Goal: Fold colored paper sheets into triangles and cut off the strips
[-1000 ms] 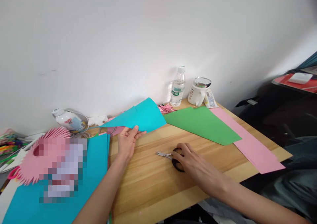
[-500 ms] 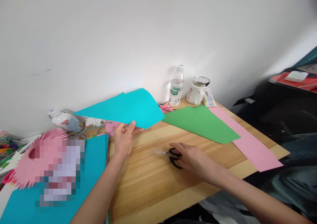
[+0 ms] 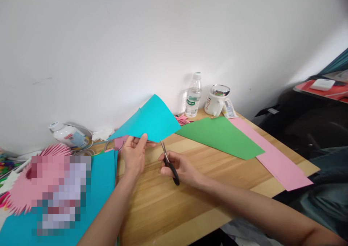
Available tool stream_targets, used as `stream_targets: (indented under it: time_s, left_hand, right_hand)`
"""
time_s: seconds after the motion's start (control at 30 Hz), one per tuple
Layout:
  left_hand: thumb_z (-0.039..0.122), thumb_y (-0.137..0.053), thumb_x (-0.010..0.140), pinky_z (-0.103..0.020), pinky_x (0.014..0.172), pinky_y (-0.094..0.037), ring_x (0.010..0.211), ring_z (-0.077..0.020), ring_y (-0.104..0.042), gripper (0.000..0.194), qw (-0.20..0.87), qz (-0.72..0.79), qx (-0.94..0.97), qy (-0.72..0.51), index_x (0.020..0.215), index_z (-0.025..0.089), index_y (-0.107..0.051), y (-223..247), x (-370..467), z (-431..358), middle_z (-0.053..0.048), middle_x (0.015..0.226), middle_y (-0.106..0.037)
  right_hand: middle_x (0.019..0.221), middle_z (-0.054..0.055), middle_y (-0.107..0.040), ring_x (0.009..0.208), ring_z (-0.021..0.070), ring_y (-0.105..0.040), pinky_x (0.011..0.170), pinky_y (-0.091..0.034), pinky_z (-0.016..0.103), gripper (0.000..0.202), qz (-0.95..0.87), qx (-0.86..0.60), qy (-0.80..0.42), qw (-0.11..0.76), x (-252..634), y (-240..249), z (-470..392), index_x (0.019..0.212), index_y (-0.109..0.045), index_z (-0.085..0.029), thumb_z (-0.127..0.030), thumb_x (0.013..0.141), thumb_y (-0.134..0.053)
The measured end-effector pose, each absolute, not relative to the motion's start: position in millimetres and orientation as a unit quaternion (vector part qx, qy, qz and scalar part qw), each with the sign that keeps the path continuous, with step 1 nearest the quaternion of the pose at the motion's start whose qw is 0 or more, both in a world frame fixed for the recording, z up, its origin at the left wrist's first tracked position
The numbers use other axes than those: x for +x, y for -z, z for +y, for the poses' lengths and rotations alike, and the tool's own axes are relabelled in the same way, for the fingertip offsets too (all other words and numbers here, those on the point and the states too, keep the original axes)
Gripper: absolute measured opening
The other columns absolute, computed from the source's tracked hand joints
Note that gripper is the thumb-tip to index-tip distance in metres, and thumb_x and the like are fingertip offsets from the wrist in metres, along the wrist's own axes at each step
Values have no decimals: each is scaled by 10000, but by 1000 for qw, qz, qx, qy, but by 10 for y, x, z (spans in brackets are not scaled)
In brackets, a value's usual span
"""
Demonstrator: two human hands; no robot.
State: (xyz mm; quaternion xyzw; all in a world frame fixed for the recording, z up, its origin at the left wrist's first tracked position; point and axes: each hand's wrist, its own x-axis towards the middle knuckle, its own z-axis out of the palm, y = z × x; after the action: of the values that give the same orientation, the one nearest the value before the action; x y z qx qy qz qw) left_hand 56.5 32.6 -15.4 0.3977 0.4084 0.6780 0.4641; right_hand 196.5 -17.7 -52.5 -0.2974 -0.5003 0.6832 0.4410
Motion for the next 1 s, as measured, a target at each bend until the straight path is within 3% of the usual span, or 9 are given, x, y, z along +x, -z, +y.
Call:
stream_targets:
  time_s: [0.17, 0.3, 0.57, 0.73, 1.0]
  left_hand:
    - [224, -739, 594, -229, 502, -480, 519, -110, -602, 231, 440, 423, 431, -665, 741, 172, -568, 200, 580, 330, 31, 669, -644]
    - [241, -731, 607, -242, 482, -478, 494, -123, -602, 245, 435, 419, 408, -684, 753, 180, -544, 186, 614, 336, 41, 631, -633]
    - [297, -670, 704, -277, 536, -500, 482, -158, -620, 177, 443, 472, 508, -568, 725, 180, -540, 254, 684, 196, 8, 513, -634]
    - [329, -642, 714, -288, 588, -515, 520, -175, -639, 202, 442, 500, 527, -527, 604, 176, -572, 172, 674, 178, -30, 521, -648]
    - [316, -615, 727, -297, 663, -526, 587, -193, -666, 203, 464, 499, 544, -489, 590, 167, -606, 79, 629, 186, -42, 559, -683]
  right_hand:
    - [665, -46, -477, 587, 88, -425, 569, -341, 240, 465, -497, -311, -665, 462, 1884, 535, -125, 880, -551, -176, -463, 587, -769]
    - [671, -47, -468, 585, 83, -404, 571, -331, 238, 457, -493, -316, -675, 449, 1915, 566, -117, 869, -550, -174, -447, 582, -777]
    - [724, -24, -488, 644, 100, -427, 625, -344, 251, 442, -495, -300, -690, 435, 2026, 505, -104, 822, -517, -171, -442, 587, -776]
    - [762, -15, -487, 695, 123, -450, 662, -364, 268, 463, -490, -329, -691, 416, 2056, 441, -118, 792, -508, -183, -456, 548, -791]
    - [735, -24, -491, 658, 111, -451, 640, -375, 265, 493, -498, -336, -688, 406, 2095, 400, -117, 850, -541, -184, -479, 541, -786]
